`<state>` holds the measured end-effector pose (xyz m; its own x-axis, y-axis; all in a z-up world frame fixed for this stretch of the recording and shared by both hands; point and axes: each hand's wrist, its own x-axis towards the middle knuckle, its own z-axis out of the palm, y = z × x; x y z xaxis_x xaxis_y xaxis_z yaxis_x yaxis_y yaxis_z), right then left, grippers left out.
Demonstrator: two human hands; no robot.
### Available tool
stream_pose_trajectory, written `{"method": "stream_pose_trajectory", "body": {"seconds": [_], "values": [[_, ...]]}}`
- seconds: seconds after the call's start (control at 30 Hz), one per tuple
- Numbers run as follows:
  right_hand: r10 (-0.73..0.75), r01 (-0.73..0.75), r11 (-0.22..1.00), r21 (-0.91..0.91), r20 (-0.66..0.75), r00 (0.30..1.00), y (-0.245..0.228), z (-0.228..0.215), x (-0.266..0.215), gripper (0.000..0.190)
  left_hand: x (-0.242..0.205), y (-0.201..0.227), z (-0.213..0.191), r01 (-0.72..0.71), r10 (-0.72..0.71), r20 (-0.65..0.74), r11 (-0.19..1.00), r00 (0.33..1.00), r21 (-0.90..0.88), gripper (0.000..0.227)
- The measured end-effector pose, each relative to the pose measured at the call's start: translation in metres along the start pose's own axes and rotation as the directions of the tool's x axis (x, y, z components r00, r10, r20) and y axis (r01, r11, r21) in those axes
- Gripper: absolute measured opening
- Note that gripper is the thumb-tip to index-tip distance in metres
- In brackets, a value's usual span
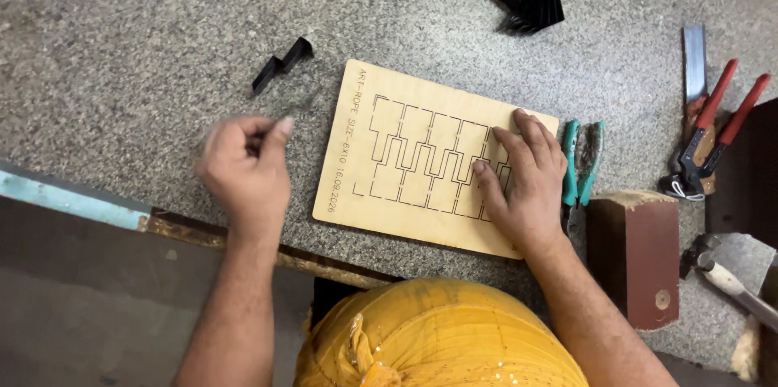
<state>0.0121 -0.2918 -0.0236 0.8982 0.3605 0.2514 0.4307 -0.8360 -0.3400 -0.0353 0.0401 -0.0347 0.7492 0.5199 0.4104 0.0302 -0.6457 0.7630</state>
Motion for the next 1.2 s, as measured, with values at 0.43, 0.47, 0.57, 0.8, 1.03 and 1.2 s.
{"method": "stream_pose_trajectory", "body": {"seconds": [0.43, 0.47, 0.57, 0.8, 1.03, 1.2], "values": [[0.013, -0.013, 1.000, 0.002, 0.029, 1.000, 0.000, -0.001, -0.001, 0.048, -0.035, 0.040, 0.015, -0.206, 0.170, 0.330, 0.976, 0.928, 0.076, 0.020], [0.015, -0.015, 1.000, 0.001, 0.029, 0.999, 0.000, -0.002, -0.001, 0.048, -0.033, 0.042, 0.015, -0.204, 0.170, 0.327, 0.976, 0.930, 0.074, 0.020], [0.021, -0.021, 1.000, 0.000, 0.029, 0.999, 0.000, -0.001, -0.001, 0.048, -0.020, 0.043, 0.019, -0.209, 0.157, 0.445, 0.975, 0.882, 0.071, 0.019], [0.015, -0.015, 1.000, 0.001, 0.027, 1.000, -0.001, -0.002, 0.001, 0.047, 0.016, 0.047, 0.047, -0.222, 0.233, 0.483, 0.972, 0.844, -0.081, 0.028], [0.025, -0.025, 0.999, 0.019, 0.022, 0.999, -0.002, -0.005, 0.002, 0.049, -0.006, 0.069, 0.034, -0.078, 0.132, 0.381, 0.985, 0.915, -0.153, 0.037], [0.026, -0.026, 1.000, 0.017, 0.023, 0.999, -0.001, -0.005, -0.001, 0.048, -0.029, 0.070, 0.040, -0.268, 0.229, 0.397, 0.962, 0.889, 0.044, 0.042]]}}
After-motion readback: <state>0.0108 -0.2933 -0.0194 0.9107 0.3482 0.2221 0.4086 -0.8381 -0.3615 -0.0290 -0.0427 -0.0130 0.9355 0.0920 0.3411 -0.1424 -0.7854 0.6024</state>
